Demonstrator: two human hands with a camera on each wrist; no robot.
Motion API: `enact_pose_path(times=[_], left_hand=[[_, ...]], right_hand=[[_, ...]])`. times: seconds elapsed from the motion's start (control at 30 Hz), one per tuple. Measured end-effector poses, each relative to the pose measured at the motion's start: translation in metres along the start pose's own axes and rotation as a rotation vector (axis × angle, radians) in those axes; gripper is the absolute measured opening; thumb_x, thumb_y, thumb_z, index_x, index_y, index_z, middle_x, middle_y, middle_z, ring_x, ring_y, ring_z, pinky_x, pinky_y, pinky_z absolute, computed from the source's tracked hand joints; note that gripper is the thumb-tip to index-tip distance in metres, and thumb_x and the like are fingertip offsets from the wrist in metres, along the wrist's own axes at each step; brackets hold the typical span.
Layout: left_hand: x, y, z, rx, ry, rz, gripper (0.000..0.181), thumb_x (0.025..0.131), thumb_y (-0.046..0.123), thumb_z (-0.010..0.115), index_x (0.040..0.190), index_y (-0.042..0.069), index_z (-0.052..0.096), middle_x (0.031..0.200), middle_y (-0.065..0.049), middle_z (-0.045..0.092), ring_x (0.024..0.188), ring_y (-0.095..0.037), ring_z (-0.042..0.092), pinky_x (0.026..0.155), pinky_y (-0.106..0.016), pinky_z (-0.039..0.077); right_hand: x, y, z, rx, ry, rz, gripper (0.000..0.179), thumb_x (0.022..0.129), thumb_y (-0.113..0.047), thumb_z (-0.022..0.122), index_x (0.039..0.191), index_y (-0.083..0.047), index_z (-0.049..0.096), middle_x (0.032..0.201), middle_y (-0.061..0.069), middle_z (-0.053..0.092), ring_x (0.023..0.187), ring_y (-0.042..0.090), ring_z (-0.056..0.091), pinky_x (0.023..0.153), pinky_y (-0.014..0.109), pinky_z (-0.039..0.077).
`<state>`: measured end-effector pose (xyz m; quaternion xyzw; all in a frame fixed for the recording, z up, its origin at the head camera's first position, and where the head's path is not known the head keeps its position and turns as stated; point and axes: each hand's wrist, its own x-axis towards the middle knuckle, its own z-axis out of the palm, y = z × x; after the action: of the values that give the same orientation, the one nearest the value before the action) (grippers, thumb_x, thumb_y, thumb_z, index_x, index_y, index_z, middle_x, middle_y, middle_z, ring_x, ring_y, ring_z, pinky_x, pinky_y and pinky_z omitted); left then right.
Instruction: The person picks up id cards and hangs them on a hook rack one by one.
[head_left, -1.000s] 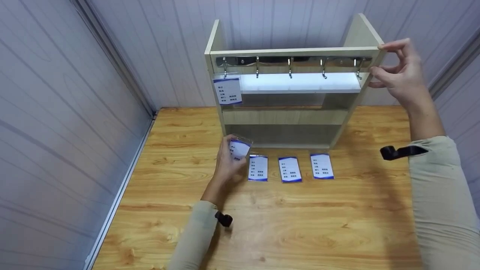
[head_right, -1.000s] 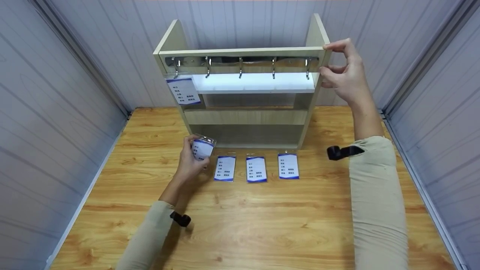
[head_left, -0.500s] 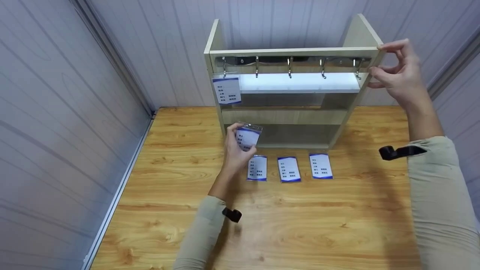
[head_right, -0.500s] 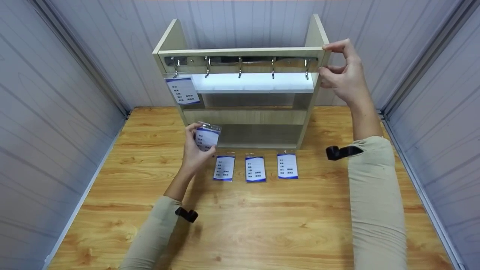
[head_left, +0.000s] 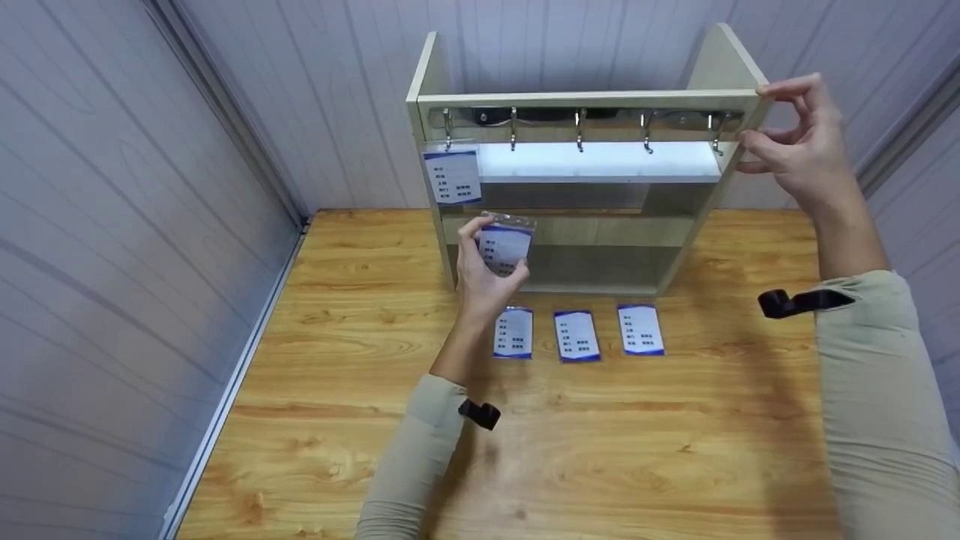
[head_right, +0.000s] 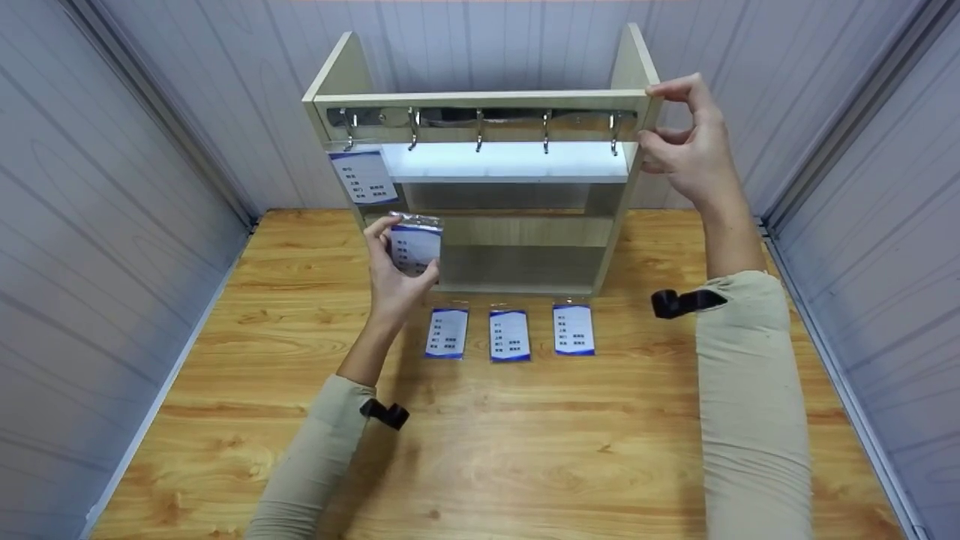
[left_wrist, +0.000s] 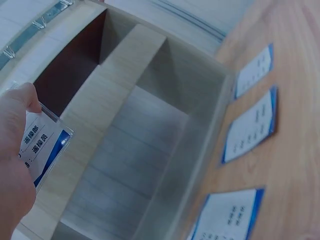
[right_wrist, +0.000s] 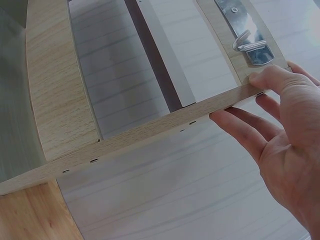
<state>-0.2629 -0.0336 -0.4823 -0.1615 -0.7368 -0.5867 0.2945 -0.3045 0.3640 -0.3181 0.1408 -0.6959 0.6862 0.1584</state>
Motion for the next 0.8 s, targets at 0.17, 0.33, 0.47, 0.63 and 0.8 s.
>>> enact_pose_path(times=[0.17, 0.33, 0.47, 0.63, 0.8], left_hand=[[0.009, 0.01, 0.003, -0.003, 0.013, 0.034, 0.076, 0.084, 0.0, 0.085, 0.148, 0.003, 0.045, 0.155, -0.026, 0.057, 0.141, -0.042, 0.062, 0.121, -0.049, 0.052], [0.018, 0.018, 0.005, -0.029, 0.04, 0.079, 0.075, 0.081, 0.0, 0.084, 0.147, 0.001, 0.048, 0.153, -0.027, 0.058, 0.134, -0.04, 0.063, 0.112, -0.041, 0.054], [0.024, 0.025, 0.004, -0.041, 0.049, 0.091, 0.076, 0.081, -0.002, 0.084, 0.148, 0.001, 0.049, 0.153, -0.026, 0.058, 0.135, -0.039, 0.062, 0.114, -0.039, 0.054], [0.033, 0.034, 0.003, -0.048, 0.055, 0.092, 0.077, 0.082, -0.002, 0.083, 0.151, 0.001, 0.049, 0.155, -0.024, 0.057, 0.142, -0.038, 0.059, 0.124, -0.04, 0.049], [0.041, 0.042, 0.004, -0.048, 0.064, 0.107, 0.077, 0.083, 0.0, 0.083, 0.152, 0.0, 0.05, 0.154, -0.024, 0.057, 0.14, -0.037, 0.059, 0.124, -0.039, 0.047]], right_hand=[[-0.001, -0.001, 0.0, -0.005, -0.006, -0.006, 0.051, 0.098, 0.019, 0.066, 0.139, -0.011, 0.059, 0.143, 0.005, 0.055, 0.1, 0.012, 0.083, 0.071, 0.029, 0.068], [0.0, 0.0, 0.001, 0.022, -0.005, -0.017, 0.051, 0.097, 0.02, 0.066, 0.137, -0.01, 0.06, 0.14, 0.007, 0.055, 0.096, 0.013, 0.084, 0.068, 0.029, 0.068], [0.001, 0.0, 0.002, 0.026, -0.006, -0.015, 0.05, 0.097, 0.02, 0.066, 0.137, -0.009, 0.06, 0.142, 0.007, 0.055, 0.096, 0.013, 0.085, 0.068, 0.029, 0.068], [0.002, -0.001, 0.004, 0.031, -0.009, -0.007, 0.051, 0.097, 0.021, 0.064, 0.137, -0.01, 0.06, 0.143, 0.007, 0.055, 0.097, 0.014, 0.084, 0.068, 0.03, 0.068], [0.002, 0.0, 0.004, 0.04, -0.006, -0.009, 0.051, 0.097, 0.022, 0.064, 0.136, -0.009, 0.06, 0.141, 0.008, 0.055, 0.097, 0.015, 0.085, 0.067, 0.031, 0.068]])
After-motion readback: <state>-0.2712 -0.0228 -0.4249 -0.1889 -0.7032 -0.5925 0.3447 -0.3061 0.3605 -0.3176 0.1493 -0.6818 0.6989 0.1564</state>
